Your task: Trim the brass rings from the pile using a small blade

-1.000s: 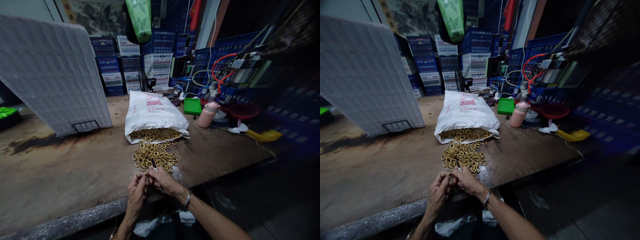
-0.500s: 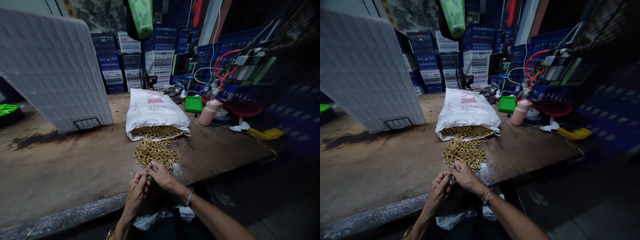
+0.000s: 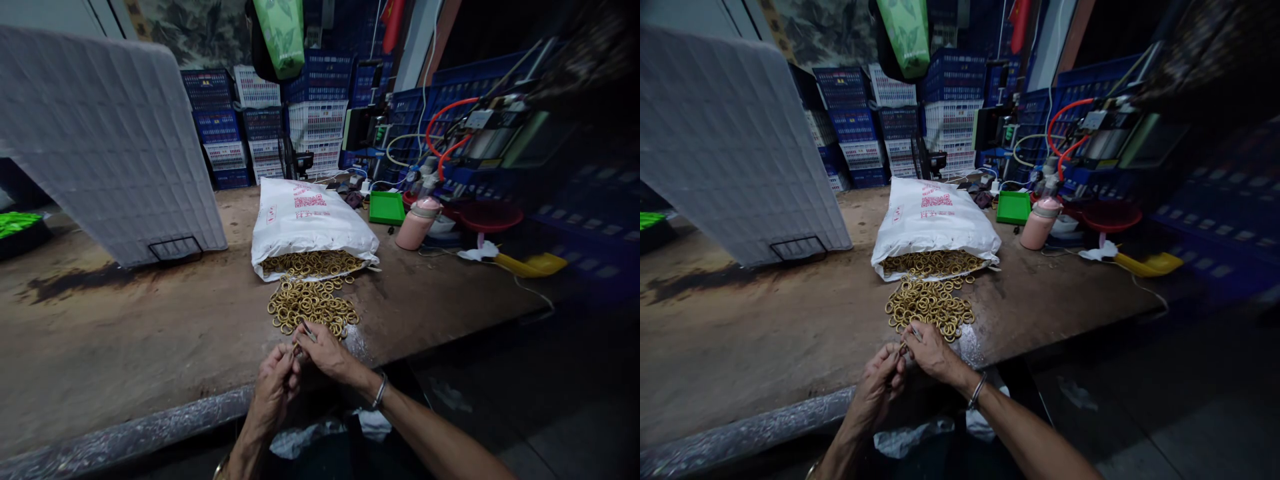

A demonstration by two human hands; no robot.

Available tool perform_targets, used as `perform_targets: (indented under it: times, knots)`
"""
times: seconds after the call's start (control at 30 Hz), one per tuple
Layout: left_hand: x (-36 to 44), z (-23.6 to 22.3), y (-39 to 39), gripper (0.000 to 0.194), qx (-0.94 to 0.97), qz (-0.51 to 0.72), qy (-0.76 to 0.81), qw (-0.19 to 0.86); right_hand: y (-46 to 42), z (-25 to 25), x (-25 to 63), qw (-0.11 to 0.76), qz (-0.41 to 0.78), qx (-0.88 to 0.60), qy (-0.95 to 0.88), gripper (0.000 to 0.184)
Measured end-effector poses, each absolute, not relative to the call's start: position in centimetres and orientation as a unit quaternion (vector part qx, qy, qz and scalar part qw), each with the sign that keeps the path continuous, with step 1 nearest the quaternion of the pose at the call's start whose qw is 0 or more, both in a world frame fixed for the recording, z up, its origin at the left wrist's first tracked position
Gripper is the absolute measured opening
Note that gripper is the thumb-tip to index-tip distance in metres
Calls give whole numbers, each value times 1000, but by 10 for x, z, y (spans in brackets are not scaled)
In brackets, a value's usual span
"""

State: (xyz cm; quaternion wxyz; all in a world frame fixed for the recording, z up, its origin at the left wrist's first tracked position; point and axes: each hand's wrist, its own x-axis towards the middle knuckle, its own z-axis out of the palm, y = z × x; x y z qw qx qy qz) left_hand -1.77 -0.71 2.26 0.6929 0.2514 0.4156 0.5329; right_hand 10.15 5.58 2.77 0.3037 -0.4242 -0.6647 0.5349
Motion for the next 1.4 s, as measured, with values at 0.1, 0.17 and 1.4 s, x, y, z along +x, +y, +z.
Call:
perform_targets:
  times: [0.1,0.17,1.4]
  knots:
    - [-18,21,-7,25,241,543,421,685,53,28,104,289,449,-463,-707,17]
    - [-17,23,-7,28,230,561,437,664,50,27,108,263,364,-472,-759,17]
    - [-41,10,-17,21,63,583,390,710,83,6,72,58,83,-529,-843,22]
